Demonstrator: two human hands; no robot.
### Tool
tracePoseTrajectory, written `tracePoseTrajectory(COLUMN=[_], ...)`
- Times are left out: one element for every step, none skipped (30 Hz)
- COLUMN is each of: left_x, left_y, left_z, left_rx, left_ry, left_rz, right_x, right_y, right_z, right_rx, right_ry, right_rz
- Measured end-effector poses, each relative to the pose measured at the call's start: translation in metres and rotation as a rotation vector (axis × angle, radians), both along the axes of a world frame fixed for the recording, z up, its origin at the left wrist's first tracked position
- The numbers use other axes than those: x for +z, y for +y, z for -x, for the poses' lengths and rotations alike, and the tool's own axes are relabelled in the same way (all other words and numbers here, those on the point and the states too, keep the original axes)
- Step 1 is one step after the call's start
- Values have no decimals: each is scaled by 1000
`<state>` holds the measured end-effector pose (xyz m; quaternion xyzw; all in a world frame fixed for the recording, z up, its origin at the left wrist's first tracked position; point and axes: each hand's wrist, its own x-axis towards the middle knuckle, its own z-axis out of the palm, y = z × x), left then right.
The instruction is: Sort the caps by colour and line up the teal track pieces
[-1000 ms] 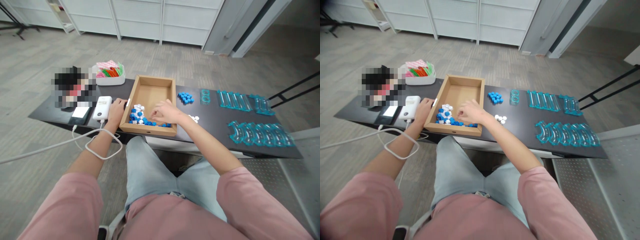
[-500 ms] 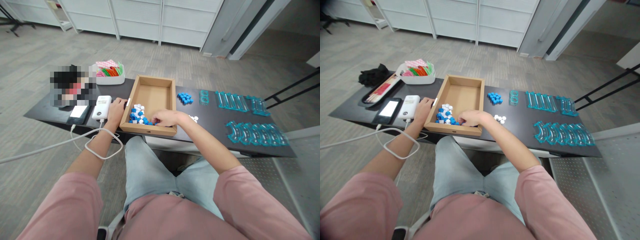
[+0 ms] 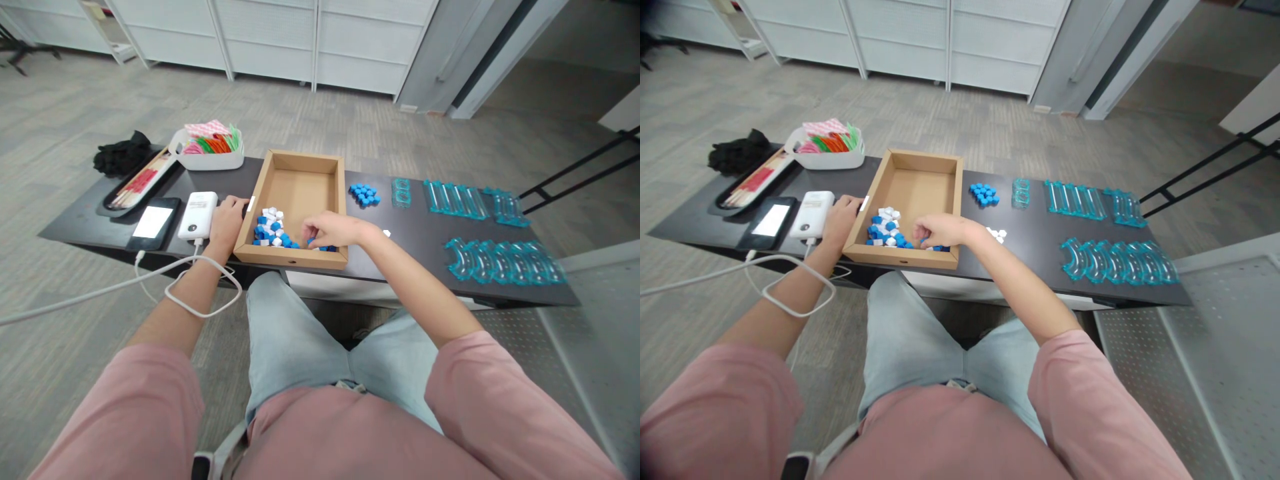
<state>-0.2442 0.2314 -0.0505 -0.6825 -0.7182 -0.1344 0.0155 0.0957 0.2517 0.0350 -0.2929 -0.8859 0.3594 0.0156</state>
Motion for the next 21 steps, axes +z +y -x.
tracePoseTrajectory(left_x=[1,3,4,5,6,6,7,6,6,5,4,3,1,-1,-2,-4,-5,-6,-7,-8,-8], left_y=[-1,-2,-3,-4,-4,-5,-5,-5,-5,-4,-4,-3,-2,-2,-1,0,0,1,1,1,1], left_z=[0,-1,-1,-1,-1,-1,-1,-1,-1,0,0,0,1,1,1,2,2,2,2,3,3], left_rx=[-7,-15,-23,-30,-35,-38,-40,-42,-44,-44,-43,-37,-30,-20,-10,-3,3,4,4,3,2], left_ry=[-10,-23,-37,-51,-63,-71,-74,-74,-70,-64,-56,-47,-38,-29,-20,-11,-4,1,5,8,10], left_rz=[5,14,22,26,26,23,18,15,14,13,12,8,1,-8,-17,-25,-31,-35,-36,-37,-36], right_x=[-2,-3,-3,-3,-3,-2,-1,-1,-1,-2,-4,-8,-12,-17,-22,-27,-32,-36,-39,-42,-44], right_y=[2,4,6,9,13,16,21,25,31,36,43,49,56,63,70,77,83,89,94,99,103], right_z=[-4,-8,-13,-18,-24,-31,-39,-47,-56,-64,-72,-79,-85,-90,-94,-97,-99,-101,-102,-102,-102], right_rx=[-18,-37,-55,-73,-90,-107,-127,-160,-204,-257,-315,-375,-432,-484,-529,-567,-593,-603,-601,-591,-580], right_ry=[66,131,192,248,296,334,359,377,387,392,394,394,391,383,370,351,325,293,255,212,166], right_rz=[16,19,8,-21,-66,-119,-175,-229,-278,-320,-354,-381,-402,-415,-423,-428,-433,-440,-451,-465,-482])
